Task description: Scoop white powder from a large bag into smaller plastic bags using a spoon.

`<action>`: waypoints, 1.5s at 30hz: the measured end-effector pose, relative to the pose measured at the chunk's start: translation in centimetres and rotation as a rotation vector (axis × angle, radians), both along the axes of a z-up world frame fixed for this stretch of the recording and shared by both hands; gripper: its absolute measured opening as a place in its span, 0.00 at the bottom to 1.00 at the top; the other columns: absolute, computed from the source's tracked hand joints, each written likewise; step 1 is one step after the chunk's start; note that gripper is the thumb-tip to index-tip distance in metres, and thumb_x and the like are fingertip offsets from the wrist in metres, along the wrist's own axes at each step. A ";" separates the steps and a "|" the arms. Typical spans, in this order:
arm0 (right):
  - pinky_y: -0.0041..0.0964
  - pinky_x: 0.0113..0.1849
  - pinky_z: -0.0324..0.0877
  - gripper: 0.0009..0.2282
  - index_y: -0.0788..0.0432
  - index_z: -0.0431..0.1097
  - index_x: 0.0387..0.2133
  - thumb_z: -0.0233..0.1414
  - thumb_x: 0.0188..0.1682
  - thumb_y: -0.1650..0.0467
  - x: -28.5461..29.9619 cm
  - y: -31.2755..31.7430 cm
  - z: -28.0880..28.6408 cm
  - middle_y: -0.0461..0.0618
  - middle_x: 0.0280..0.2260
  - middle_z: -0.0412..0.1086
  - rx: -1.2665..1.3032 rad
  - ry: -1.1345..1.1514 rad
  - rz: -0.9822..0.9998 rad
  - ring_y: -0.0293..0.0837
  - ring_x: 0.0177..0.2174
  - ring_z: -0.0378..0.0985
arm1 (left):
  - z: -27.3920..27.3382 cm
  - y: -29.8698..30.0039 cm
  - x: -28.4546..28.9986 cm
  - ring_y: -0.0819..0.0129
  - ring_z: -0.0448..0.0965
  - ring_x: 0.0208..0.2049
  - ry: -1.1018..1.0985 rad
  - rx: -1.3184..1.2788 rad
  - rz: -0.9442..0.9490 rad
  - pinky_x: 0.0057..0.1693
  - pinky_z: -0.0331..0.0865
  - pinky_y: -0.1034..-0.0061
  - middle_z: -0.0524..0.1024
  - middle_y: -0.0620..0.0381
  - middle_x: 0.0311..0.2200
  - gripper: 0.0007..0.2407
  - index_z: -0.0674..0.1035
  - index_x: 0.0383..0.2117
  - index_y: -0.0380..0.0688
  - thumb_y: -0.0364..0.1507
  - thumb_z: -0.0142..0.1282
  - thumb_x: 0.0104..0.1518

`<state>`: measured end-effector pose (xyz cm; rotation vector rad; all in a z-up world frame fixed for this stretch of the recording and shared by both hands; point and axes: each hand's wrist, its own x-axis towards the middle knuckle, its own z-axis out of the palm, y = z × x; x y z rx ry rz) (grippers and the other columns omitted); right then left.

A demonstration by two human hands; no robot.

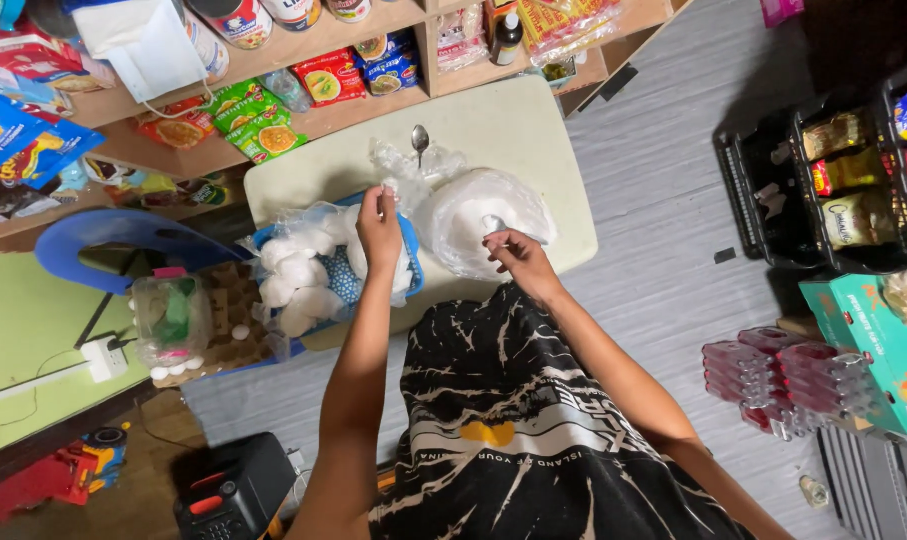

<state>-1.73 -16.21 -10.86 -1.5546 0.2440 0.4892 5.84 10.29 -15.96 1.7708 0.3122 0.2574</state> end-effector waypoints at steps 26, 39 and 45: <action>0.37 0.39 0.74 0.07 0.59 0.72 0.34 0.52 0.59 0.68 1.1 -2.5 1.7 0.49 0.36 0.75 0.611 0.089 -0.338 0.41 0.36 0.78 | 9.1 -3.9 -6.1 0.79 0.74 0.29 0.099 -0.658 -0.242 0.41 0.71 0.79 0.75 0.62 0.28 0.04 0.78 0.36 0.36 0.24 0.56 0.66; 0.30 0.36 0.74 0.12 0.61 0.68 0.48 0.57 0.52 0.75 0.4 1.4 10.0 0.43 0.37 0.70 0.129 -0.278 -0.077 0.33 0.38 0.73 | 7.5 -8.6 -6.6 0.82 0.69 0.31 0.022 -0.489 -0.323 0.38 0.64 0.84 0.71 0.64 0.28 0.07 0.74 0.31 0.37 0.22 0.63 0.62; 0.31 0.36 0.73 0.05 0.66 0.73 0.40 0.59 0.53 0.75 0.8 0.4 7.1 0.46 0.33 0.74 0.138 -0.213 -0.031 0.35 0.34 0.75 | 9.5 -9.2 -6.9 0.81 0.72 0.34 0.133 -0.801 -0.385 0.43 0.66 0.83 0.75 0.64 0.30 0.05 0.77 0.32 0.37 0.24 0.59 0.64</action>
